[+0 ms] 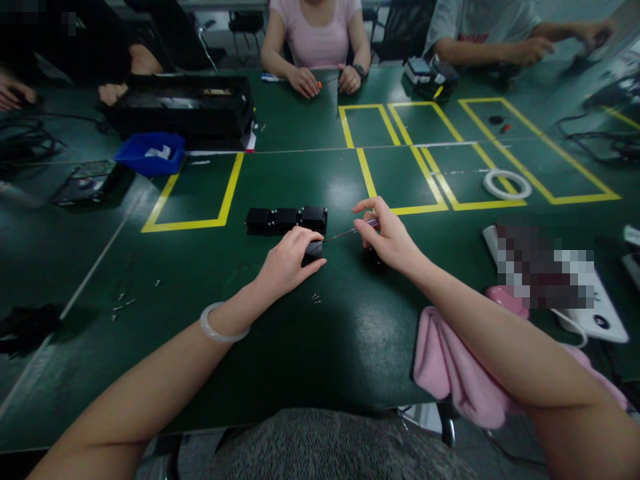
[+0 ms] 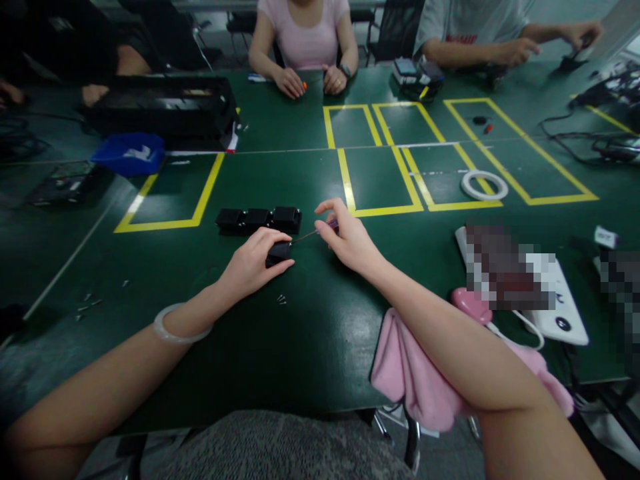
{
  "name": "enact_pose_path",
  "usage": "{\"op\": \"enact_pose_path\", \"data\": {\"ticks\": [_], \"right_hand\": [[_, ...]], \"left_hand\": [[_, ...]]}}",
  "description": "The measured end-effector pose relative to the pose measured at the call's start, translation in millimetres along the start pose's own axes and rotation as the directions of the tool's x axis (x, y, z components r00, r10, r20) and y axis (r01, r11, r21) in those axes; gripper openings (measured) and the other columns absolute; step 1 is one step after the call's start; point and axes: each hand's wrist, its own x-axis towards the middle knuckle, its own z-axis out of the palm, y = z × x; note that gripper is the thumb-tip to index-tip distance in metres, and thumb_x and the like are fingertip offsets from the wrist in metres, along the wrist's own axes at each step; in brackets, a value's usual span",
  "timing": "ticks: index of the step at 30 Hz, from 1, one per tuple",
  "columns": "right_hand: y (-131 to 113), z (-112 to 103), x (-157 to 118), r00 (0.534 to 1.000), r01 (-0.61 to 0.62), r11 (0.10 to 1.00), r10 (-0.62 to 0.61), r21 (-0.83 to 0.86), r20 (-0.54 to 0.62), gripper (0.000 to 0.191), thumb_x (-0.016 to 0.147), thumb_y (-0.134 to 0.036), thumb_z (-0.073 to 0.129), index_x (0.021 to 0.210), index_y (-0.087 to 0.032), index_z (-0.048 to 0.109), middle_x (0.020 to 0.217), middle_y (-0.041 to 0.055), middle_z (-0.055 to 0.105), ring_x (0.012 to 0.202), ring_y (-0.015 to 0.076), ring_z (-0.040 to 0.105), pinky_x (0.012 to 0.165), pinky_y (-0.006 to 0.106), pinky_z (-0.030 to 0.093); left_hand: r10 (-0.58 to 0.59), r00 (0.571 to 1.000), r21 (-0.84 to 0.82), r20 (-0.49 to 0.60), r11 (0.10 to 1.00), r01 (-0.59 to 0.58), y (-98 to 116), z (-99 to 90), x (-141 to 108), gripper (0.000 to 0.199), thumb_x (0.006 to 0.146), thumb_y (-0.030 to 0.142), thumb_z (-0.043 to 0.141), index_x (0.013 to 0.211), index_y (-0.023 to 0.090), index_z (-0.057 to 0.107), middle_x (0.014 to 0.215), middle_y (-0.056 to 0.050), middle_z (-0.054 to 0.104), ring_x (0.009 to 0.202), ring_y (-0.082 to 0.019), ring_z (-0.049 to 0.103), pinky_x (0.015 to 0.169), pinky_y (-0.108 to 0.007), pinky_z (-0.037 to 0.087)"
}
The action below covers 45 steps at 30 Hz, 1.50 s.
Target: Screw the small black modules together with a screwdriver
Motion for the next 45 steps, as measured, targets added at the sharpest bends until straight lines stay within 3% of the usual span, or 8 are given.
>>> {"op": "enact_pose_path", "data": {"ticks": [5, 12, 20, 26, 34, 40, 45], "right_hand": [[-1.4, -0.7, 0.2, 0.997, -0.066, 0.998, 0.066, 0.005, 0.035, 0.013, 0.103, -0.036, 0.057, 0.108, -0.024, 0.054, 0.066, -0.0072, 0.052, 0.053, 0.0125, 0.051, 0.057, 0.03, 0.039], [1.3, -0.3, -0.3, 1.0, 0.024, 1.0, -0.024, -0.011, 0.003, 0.016, 0.1, -0.025, 0.058, 0.115, -0.024, 0.053, 0.072, -0.0073, 0.051, 0.06, 0.0129, 0.056, 0.066, 0.032, 0.046], [2.2, -0.8, 1.0, 0.998, -0.043, 0.999, 0.044, -0.016, 0.04, 0.016, 0.106, -0.039, 0.056, 0.103, -0.023, 0.055, 0.065, -0.0071, 0.052, 0.053, 0.011, 0.051, 0.057, 0.028, 0.038], [2.3, -0.7, 0.5, 1.0, 0.016, 1.0, -0.015, -0.018, 0.027, 0.012, 0.102, -0.025, 0.057, 0.114, -0.024, 0.054, 0.073, -0.007, 0.053, 0.057, 0.011, 0.055, 0.064, 0.03, 0.045], [1.2, -0.8, 0.7, 0.998, -0.039, 0.999, 0.039, -0.007, 0.045, 0.013, 0.105, -0.036, 0.057, 0.104, -0.023, 0.055, 0.066, -0.0069, 0.052, 0.053, 0.0111, 0.051, 0.056, 0.029, 0.038], [2.0, -0.4, 0.5, 1.0, 0.03, 0.999, -0.03, -0.025, 0.009, 0.015, 0.1, -0.024, 0.058, 0.115, -0.023, 0.054, 0.074, -0.0066, 0.052, 0.059, 0.012, 0.056, 0.064, 0.031, 0.045], [1.5, -0.2, 1.0, 1.0, 0.005, 1.0, -0.005, 0.012, 0.02, 0.013, 0.101, -0.03, 0.058, 0.112, -0.024, 0.053, 0.07, -0.0076, 0.053, 0.056, 0.0117, 0.054, 0.061, 0.03, 0.043]], "left_hand": [[0.006, 1.0, 0.005, -0.004, 1.0, -0.006, -0.5, 0.3, -0.1, 0.035, 0.098, 0.029, 0.07, 0.13, 0.02, 0.058, 0.128, -0.014, 0.066, 0.124, -0.032, 0.065, 0.105, -0.05, 0.058], [0.009, 1.0, 0.002, -0.002, 1.0, -0.009, -1.2, 0.5, 0.2, 0.036, 0.097, 0.028, 0.072, 0.129, 0.019, 0.059, 0.127, -0.013, 0.066, 0.123, -0.032, 0.065, 0.103, -0.049, 0.058], [0.024, 1.0, 0.001, -0.02, 1.0, -0.024, -1.9, 1.7, -0.5, 0.036, 0.097, 0.027, 0.073, 0.13, 0.018, 0.06, 0.126, -0.013, 0.066, 0.122, -0.032, 0.066, 0.103, -0.048, 0.058], [0.019, 1.0, 0.005, -0.02, 1.0, -0.019, -1.3, 1.5, -0.4, 0.037, 0.096, 0.027, 0.073, 0.13, 0.017, 0.06, 0.126, -0.014, 0.066, 0.122, -0.033, 0.066, 0.102, -0.049, 0.059], [0.033, 0.999, 0.016, -0.024, 0.999, -0.033, -3.1, 2.4, -1.1, 0.037, 0.098, 0.027, 0.073, 0.13, 0.017, 0.059, 0.127, -0.015, 0.066, 0.123, -0.033, 0.065, 0.102, -0.049, 0.059], [0.022, 1.0, 0.014, -0.014, 1.0, -0.021, -2.6, 2.4, -0.4, 0.037, 0.098, 0.028, 0.072, 0.13, 0.02, 0.058, 0.127, -0.013, 0.066, 0.123, -0.032, 0.065, 0.103, -0.049, 0.058], [0.019, 1.0, 0.002, -0.019, 1.0, -0.019, -1.9, 1.9, -0.5, 0.036, 0.097, 0.027, 0.072, 0.129, 0.02, 0.059, 0.127, -0.013, 0.066, 0.123, -0.032, 0.065, 0.104, -0.049, 0.058]]}}
